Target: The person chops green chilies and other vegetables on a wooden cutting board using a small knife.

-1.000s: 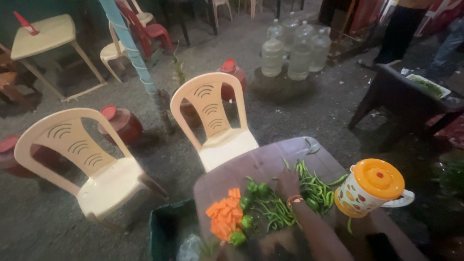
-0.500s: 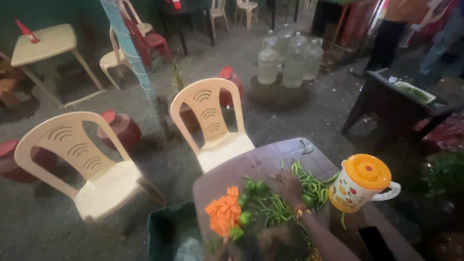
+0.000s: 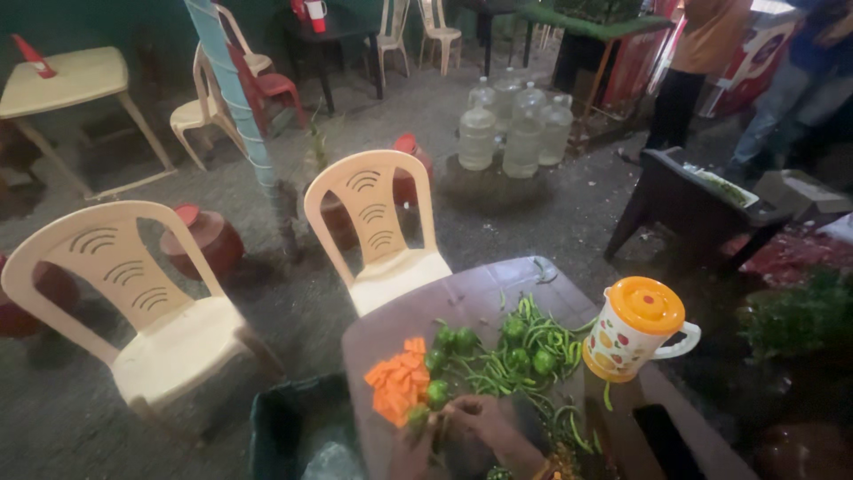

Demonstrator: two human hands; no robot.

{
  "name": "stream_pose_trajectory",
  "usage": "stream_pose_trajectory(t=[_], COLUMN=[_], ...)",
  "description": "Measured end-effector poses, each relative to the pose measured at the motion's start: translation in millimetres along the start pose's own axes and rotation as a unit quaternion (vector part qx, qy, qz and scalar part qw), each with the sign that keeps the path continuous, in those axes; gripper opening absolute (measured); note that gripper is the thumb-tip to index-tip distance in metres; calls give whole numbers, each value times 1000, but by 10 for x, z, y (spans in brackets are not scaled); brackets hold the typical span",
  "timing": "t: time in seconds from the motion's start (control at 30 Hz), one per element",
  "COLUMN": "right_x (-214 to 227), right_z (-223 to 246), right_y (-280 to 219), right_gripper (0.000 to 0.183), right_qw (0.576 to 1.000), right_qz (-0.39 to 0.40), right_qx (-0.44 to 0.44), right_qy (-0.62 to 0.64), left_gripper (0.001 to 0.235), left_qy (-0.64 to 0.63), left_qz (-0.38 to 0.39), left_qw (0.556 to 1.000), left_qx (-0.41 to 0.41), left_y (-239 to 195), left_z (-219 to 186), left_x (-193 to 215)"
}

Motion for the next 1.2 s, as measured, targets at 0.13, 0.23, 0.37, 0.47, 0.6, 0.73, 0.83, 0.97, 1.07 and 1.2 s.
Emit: stream_pose_trajectory(t=[0.13,0.23,0.37,0.47,0.6,0.73,0.83,0.97,1.07,1.2], right_x=[46,-1,-270,-389,-190,-389,-680,-877,-851,-706], right_z=[26,61,411,589,407,-1,-22,-79,-215,-437], right_y=[-19,2,-319,-399,-165,-28,15,126,83,136], right_gripper=[22,20,19,17,23,26,29,30,24,28], right_qw=[987,970,843,804,795,842,900,980,997,994], right_qz=[-80,-160,-255,-283,-166,84,-1,21,74,70], right_qx=[47,116,249,285,53,61,265,126,12,53], right_qy=[-129,-145,-402,-439,-582,-529,-345,-150,-4,-66], left_gripper=[27,24,16,14,24,20,18,25,24,24], left_qy=[-74,23,-84,-38,-58,-184,-259,-329,-334,-350], left_qz=[80,43,59,56,31,-47,-147,-174,-170,-175], left_qw=[994,996,983,980,982,976,952,924,925,917], left_qx=[21,-68,150,186,176,110,69,83,69,74], left_y=[-11,-93,-289,-415,-425,-271,-248,-274,-286,-304], left_z=[40,-48,-264,-540,-715,-758,-859,-968,-948,-867], left_x=[-75,-97,-175,-121,59,380,578,667,676,586])
Point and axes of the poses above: each hand's wrist, its own y-axis towards the middle knuckle, its own x-axis out of the back of the hand, z = x × y, the point moved 3 cm from there along y, towards the middle knuckle, and after that the axes turned 2 degrees about x, right-handed, at the moved point
